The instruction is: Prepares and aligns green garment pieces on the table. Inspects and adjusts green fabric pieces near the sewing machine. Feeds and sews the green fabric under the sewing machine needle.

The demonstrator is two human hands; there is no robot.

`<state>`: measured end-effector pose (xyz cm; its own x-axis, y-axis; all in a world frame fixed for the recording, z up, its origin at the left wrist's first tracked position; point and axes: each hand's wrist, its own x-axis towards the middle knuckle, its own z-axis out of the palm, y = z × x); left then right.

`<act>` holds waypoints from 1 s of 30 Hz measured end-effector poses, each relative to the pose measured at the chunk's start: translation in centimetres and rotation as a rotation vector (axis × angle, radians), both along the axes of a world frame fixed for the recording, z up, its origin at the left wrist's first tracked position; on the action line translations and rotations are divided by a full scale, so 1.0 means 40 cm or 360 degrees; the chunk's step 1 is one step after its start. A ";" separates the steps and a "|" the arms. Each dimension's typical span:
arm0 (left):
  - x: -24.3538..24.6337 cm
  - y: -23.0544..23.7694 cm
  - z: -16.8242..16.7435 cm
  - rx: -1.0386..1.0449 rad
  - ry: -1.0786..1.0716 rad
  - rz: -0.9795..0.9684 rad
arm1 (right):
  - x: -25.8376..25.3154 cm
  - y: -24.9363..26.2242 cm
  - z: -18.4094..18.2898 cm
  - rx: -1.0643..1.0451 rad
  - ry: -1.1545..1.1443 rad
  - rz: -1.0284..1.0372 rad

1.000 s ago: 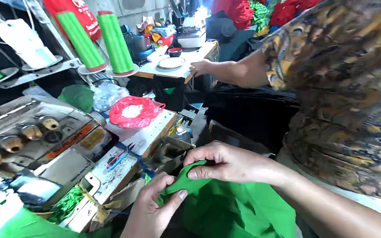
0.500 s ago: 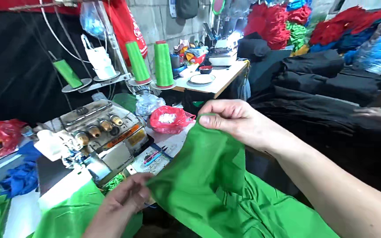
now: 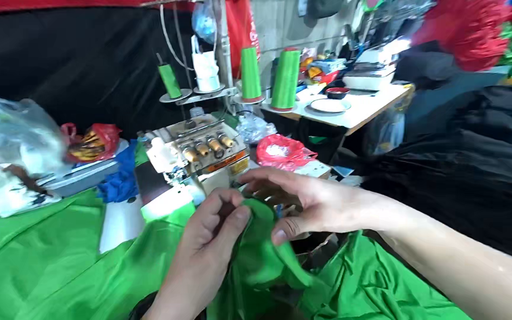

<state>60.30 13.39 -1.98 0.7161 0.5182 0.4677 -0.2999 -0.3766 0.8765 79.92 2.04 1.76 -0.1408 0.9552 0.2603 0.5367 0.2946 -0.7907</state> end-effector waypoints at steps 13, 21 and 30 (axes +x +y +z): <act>-0.210 0.107 -0.007 0.1343 0.0457 0.1081 | -0.124 0.200 0.137 0.0964 -0.0686 0.0047; -0.432 0.097 -0.062 0.0693 0.0549 0.1040 | -0.074 0.254 0.103 0.0756 -0.0498 -0.0070; -0.574 0.213 -0.028 0.0883 0.0615 0.1225 | -0.062 0.327 0.002 0.0650 -0.0722 0.0049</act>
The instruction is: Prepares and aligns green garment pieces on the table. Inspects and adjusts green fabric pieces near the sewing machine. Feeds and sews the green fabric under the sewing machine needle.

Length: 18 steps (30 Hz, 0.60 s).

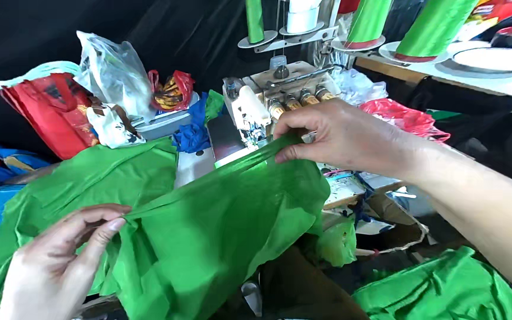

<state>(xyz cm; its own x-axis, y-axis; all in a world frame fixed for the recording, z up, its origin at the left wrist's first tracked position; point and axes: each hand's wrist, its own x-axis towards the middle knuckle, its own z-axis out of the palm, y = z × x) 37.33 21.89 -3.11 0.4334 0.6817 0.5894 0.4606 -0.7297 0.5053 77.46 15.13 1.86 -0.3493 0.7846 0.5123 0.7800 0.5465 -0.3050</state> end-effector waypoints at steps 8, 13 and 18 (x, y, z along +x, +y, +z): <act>0.011 0.035 -0.021 -0.0284 -0.0206 0.0227 | -0.023 0.029 -0.029 -0.0093 0.0107 -0.0087; 0.008 -0.009 0.000 -0.0372 0.0014 0.0112 | -0.017 0.021 -0.068 -0.0253 0.0545 -0.0116; -0.161 0.016 0.009 -0.0907 0.0150 -0.0385 | -0.010 -0.054 -0.179 -0.0586 0.0814 -0.0003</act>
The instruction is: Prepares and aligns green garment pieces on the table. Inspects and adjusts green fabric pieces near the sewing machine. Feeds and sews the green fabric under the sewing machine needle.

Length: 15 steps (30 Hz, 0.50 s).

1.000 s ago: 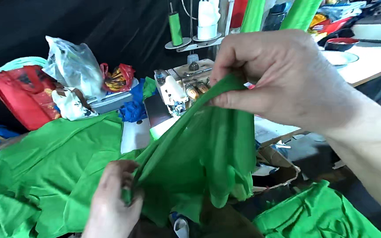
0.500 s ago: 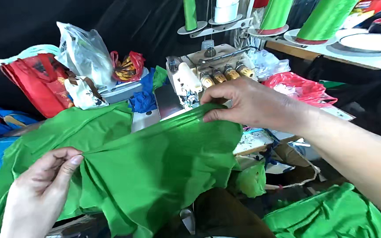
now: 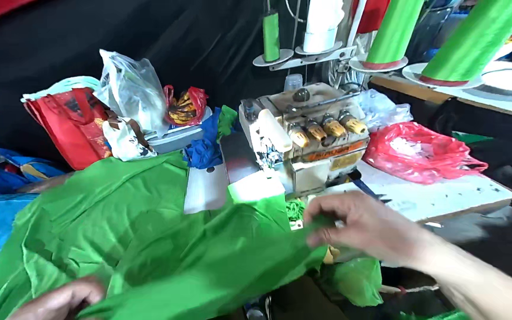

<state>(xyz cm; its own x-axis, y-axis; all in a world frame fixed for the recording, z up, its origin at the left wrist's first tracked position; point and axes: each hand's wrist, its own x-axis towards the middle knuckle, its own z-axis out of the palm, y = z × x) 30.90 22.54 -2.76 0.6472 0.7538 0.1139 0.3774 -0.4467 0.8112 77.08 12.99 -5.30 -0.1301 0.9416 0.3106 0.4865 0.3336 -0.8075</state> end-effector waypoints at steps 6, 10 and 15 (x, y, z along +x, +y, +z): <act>0.007 0.094 0.098 0.0121 -0.0130 0.0132 | -0.008 0.044 0.013 0.0042 0.0510 0.0213; 0.126 0.219 0.061 0.0754 0.0672 0.0458 | -0.056 0.142 -0.030 0.0136 0.0200 -0.0376; 0.491 0.115 0.019 0.0629 0.0103 -0.0152 | -0.109 0.148 -0.082 0.0515 0.0059 -0.0324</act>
